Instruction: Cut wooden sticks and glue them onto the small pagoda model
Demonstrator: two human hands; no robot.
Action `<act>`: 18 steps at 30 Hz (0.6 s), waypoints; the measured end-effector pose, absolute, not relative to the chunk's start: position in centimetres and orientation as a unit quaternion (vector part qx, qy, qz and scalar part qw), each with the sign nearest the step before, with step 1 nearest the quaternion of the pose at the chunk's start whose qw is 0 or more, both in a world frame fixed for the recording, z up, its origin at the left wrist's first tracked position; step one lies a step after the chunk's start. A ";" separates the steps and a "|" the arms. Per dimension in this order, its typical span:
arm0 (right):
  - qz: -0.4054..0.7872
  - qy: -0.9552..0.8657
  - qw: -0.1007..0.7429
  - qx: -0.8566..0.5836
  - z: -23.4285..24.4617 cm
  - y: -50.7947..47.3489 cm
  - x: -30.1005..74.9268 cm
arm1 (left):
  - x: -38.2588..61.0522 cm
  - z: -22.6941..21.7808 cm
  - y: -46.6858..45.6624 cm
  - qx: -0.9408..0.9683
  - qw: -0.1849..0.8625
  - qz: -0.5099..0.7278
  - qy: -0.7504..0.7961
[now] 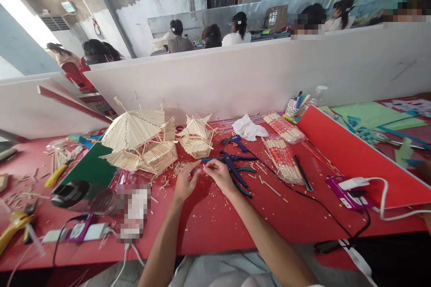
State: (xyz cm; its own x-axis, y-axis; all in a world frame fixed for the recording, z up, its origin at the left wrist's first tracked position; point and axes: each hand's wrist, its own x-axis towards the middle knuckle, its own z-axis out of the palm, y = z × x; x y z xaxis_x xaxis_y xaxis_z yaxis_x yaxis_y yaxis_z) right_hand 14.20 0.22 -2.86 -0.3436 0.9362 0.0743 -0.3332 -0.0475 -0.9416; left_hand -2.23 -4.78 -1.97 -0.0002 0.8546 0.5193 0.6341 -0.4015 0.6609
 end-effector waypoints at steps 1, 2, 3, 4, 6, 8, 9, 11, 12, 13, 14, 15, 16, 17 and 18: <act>0.653 -0.497 0.483 -0.306 -2.9 0.2 14.2 | -2.1 -1.9 -4.8 0.703 0.120 0.465 0.525; 0.652 -0.499 0.482 -0.306 -2.9 0.2 14.2 | -2.0 -1.9 -4.8 0.706 0.121 0.466 0.519; 0.653 -0.499 0.480 -0.306 -3.0 0.2 14.1 | -1.9 -1.8 -4.8 0.706 0.123 0.468 0.517; 0.656 -0.499 0.477 -0.305 -3.1 0.2 14.1 | -1.8 -1.7 -4.8 0.703 0.126 0.470 0.519; 0.662 -0.503 0.467 -0.299 -3.2 0.1 14.0 | -1.7 -1.6 -4.8 0.689 0.137 0.471 0.533; 0.667 -0.509 0.458 -0.293 -3.3 0.0 13.9 | -1.5 -1.4 -4.8 0.675 0.151 0.469 0.549; 0.668 -0.511 0.457 -0.290 -3.4 -0.1 13.8 | -1.5 -1.4 -4.8 0.669 0.157 0.468 0.555; 0.667 -0.510 0.459 -0.290 -3.4 -0.2 13.8 | -1.4 -1.4 -4.8 0.657 0.166 0.472 0.563; 0.667 -0.510 0.459 -0.290 -3.4 -0.3 13.8 | -1.3 -1.5 -4.8 0.652 0.171 0.476 0.565; 0.668 -0.509 0.460 -0.289 -3.3 -0.3 13.8 | -1.3 -1.6 -4.9 0.646 0.178 0.480 0.566; 0.668 -0.509 0.460 -0.288 -3.3 -0.3 13.8 | -1.3 -1.7 -4.9 0.642 0.186 0.483 0.565; 0.668 -0.509 0.460 -0.287 -3.2 -0.3 13.9 | -1.2 -1.9 -4.9 0.638 0.195 0.486 0.565; 0.667 -0.512 0.460 -0.286 -3.1 -0.3 13.9 | -1.2 -2.0 -4.9 0.633 0.204 0.488 0.565; 0.666 -0.515 0.458 -0.286 -3.1 -0.2 14.0 | -1.2 -2.1 -4.9 0.628 0.213 0.492 0.563; 0.665 -0.519 0.456 -0.285 -3.0 -0.2 14.1 | -1.1 -2.2 -4.9 0.622 0.222 0.499 0.561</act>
